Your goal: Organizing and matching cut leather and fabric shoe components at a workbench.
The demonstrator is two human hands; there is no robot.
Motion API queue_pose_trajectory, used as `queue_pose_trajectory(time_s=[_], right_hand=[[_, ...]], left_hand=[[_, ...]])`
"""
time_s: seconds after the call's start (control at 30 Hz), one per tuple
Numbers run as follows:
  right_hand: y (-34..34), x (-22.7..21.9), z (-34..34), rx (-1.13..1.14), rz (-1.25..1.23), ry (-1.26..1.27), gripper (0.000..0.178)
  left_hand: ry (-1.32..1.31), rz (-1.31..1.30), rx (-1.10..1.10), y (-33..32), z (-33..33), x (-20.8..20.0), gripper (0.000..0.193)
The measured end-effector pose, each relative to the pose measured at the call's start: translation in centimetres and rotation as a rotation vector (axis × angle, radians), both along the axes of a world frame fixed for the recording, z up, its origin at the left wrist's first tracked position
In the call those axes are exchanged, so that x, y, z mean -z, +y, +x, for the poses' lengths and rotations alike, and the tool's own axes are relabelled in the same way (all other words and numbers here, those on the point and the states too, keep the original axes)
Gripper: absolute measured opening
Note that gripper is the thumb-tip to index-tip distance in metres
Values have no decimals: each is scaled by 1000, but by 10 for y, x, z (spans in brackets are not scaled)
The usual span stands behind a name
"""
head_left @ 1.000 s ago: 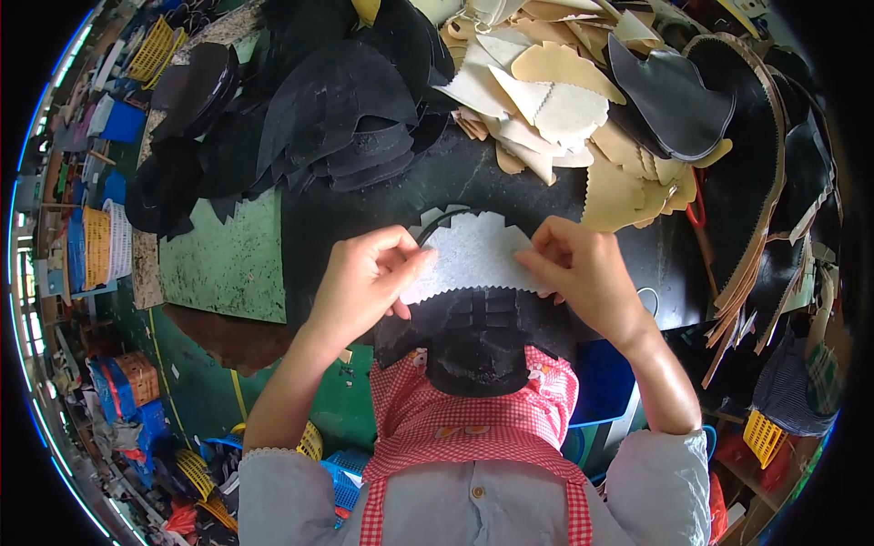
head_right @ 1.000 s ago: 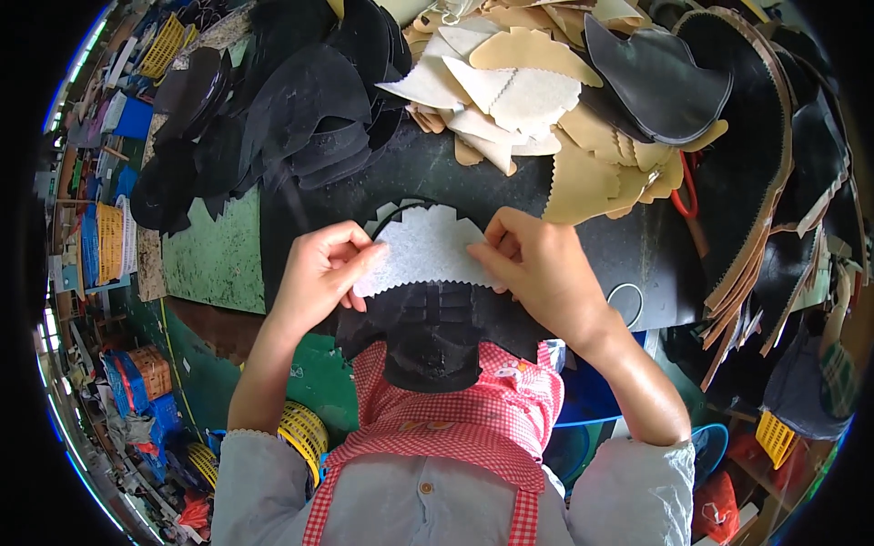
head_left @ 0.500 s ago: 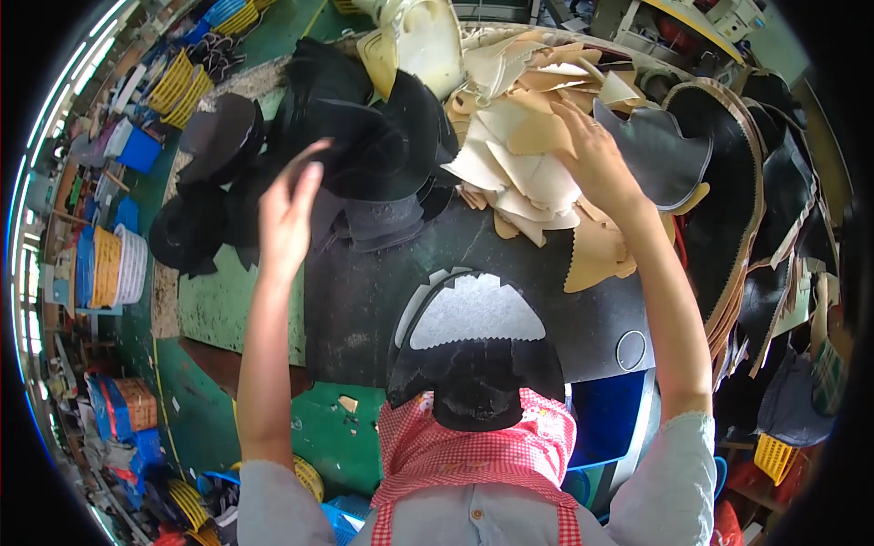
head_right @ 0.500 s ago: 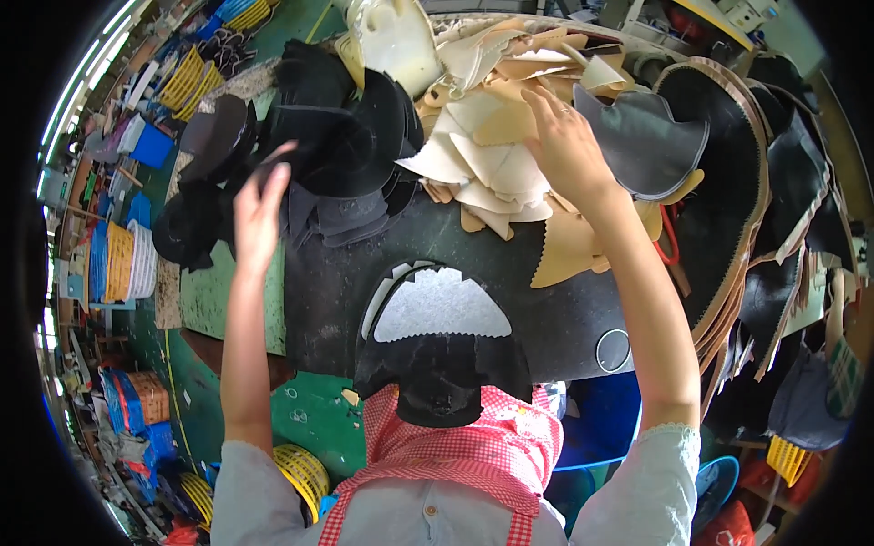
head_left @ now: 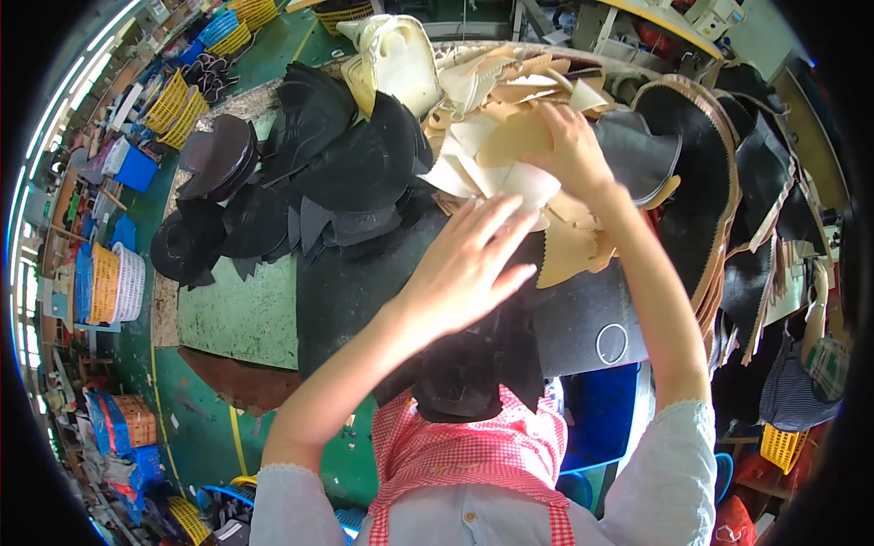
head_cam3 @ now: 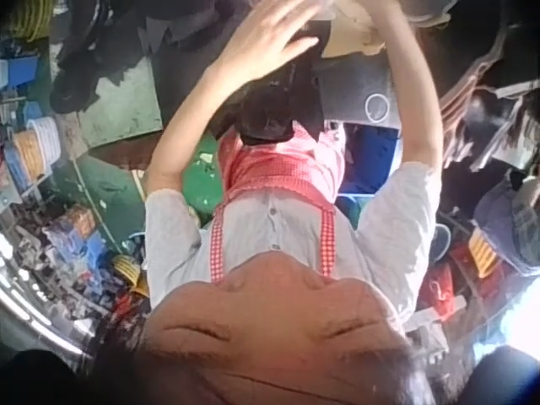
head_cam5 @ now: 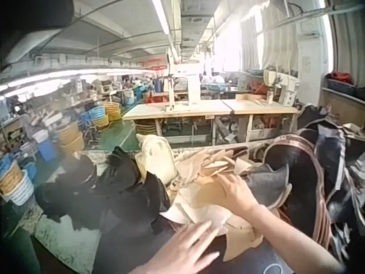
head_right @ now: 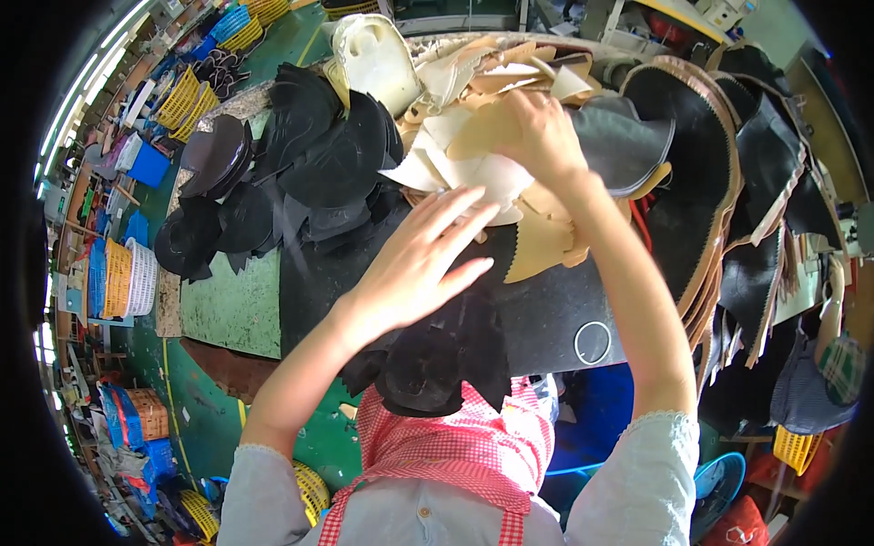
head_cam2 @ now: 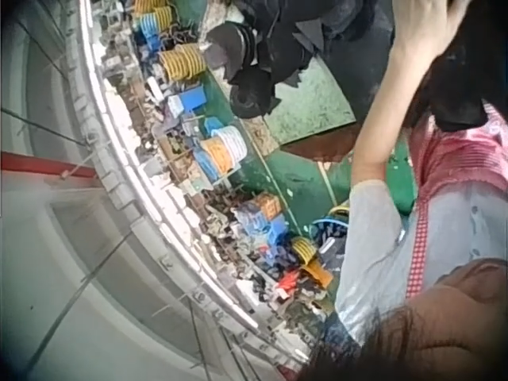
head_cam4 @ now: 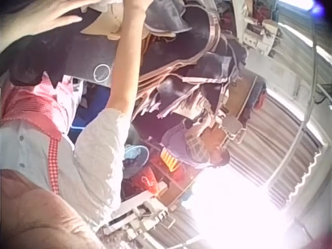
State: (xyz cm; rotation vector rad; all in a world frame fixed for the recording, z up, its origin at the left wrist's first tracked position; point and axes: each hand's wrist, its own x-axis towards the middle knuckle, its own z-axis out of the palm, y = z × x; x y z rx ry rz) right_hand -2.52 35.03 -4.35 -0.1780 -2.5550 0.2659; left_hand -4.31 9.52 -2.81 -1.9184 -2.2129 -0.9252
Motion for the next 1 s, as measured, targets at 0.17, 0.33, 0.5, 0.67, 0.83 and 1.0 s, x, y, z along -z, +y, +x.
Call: queue_pose_trajectory(time_s=[0.17, 0.33, 0.5, 0.67, 0.83, 1.0], right_hand=[[-16, -32, 55, 16, -415, 34, 25], [-1, -37, 99, 15, -1169, 296, 19], [-52, -41, 112, 39, -1275, 104, 38], [-62, -61, 140, -140, -99, 74, 83], [-58, -47, 137, 33, -817, 254, 7], [5, -54, 160, 175, -969, 689, 23]], left_hand=[[178, -112, -56, 10, -16, 52, 59], [-107, -75, -9, 17, -19, 35, 59], [-978, 104, 80, 35, 9, 1, 35], [-1324, 172, -46, 33, 1, -3, 33], [-1222, -85, 30, 39, -8, -1, 40], [-652, -469, -295, 38, -42, -1, 61]])
